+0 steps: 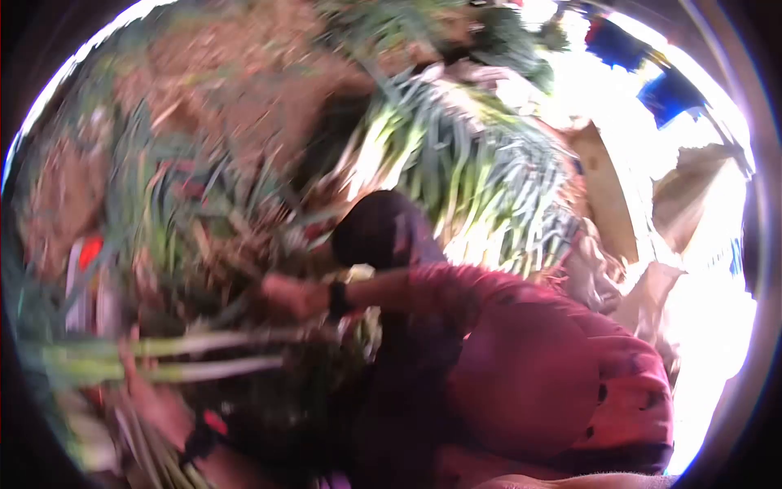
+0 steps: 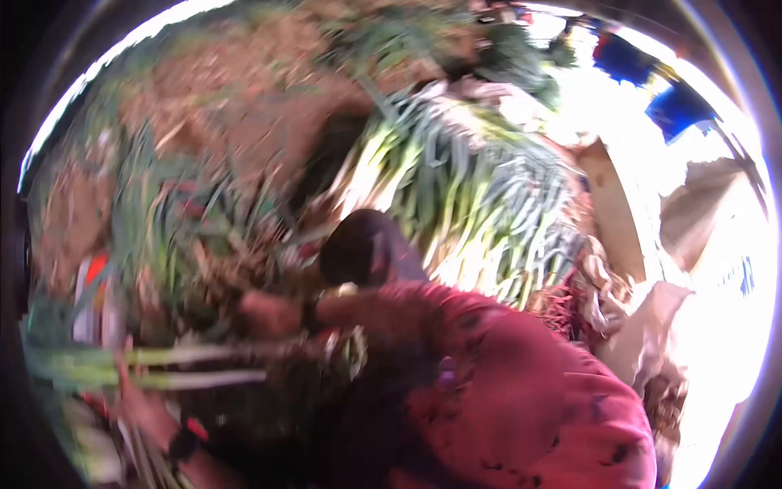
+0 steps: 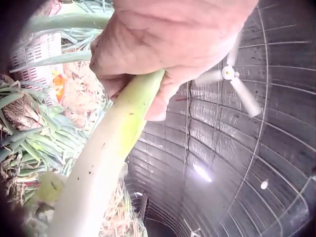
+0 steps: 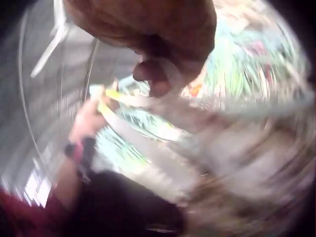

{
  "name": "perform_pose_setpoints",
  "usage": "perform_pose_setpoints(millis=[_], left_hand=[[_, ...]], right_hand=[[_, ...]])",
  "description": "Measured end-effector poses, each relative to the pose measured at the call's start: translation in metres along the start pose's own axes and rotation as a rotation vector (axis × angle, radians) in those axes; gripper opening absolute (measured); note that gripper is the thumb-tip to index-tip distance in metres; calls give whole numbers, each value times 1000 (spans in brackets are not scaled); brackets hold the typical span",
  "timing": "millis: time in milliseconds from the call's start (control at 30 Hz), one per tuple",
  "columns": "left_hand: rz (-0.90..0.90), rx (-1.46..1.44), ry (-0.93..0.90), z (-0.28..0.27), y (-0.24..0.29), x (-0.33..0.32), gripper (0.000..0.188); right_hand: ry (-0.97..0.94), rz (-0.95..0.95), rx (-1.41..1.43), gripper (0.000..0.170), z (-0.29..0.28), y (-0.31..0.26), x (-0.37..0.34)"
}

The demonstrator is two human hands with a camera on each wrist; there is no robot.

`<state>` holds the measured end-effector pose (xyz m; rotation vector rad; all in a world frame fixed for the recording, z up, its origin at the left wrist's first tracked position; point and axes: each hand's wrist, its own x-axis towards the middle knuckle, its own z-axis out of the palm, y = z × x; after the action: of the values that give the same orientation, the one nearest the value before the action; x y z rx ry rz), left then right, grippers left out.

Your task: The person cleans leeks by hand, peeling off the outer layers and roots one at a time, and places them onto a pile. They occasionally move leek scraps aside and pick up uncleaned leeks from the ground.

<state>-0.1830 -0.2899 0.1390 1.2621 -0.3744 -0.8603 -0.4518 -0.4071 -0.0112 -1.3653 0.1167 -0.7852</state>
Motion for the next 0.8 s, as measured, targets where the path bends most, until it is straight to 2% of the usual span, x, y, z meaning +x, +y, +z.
perform_pose_setpoints(millis=[33, 67, 100, 133, 167, 200, 267, 333, 467, 533, 600, 667, 733, 800], left_hand=[[109, 48, -108, 0, 0, -20, 42], [0, 116, -99, 11, 9, -17, 42], [16, 59, -237, -3, -1, -8, 44], [183, 178, -175, 8, -4, -8, 40], [151, 114, -185, 9, -7, -3, 38], [132, 30, -218, 10, -9, 1, 36], [192, -172, -295, 16, -8, -8, 34], [208, -148, -259, 14, -3, -12, 34], [213, -147, -235, -1, 3, -16, 33], [303, -152, -199, -12, 9, -11, 32], [340, -201, -85, -29, 15, -4, 29], [409, -166, -37, -50, 22, 5, 28], [471, -205, 152, -63, 30, 7, 24], [542, -264, 142, -100, 39, 21, 25]], right_hand=[[4, 291, 548, 14, -21, 9, -12], [-110, 265, -169, 10, -29, 38, 13], [-212, 207, -885, 9, -30, 52, 43], [-107, -122, -1302, 12, 14, -26, 52], [-111, -173, -1061, 19, 44, -62, 71], [-104, -218, -849, 27, 60, -76, 85], [-251, -98, -599, 30, 80, -66, 95], [-322, -35, -622, 30, 85, -53, 95], [-217, -137, -720, 26, 92, -48, 73], [-170, -186, -783, 23, 88, -47, 55], [-265, -47, -847, 19, 78, -44, 29], [-278, -31, -909, 23, 69, -29, 1], [-435, -1, -1161, 19, 46, -16, -37], [-492, 227, -1230, 23, 7, 13, -87]])
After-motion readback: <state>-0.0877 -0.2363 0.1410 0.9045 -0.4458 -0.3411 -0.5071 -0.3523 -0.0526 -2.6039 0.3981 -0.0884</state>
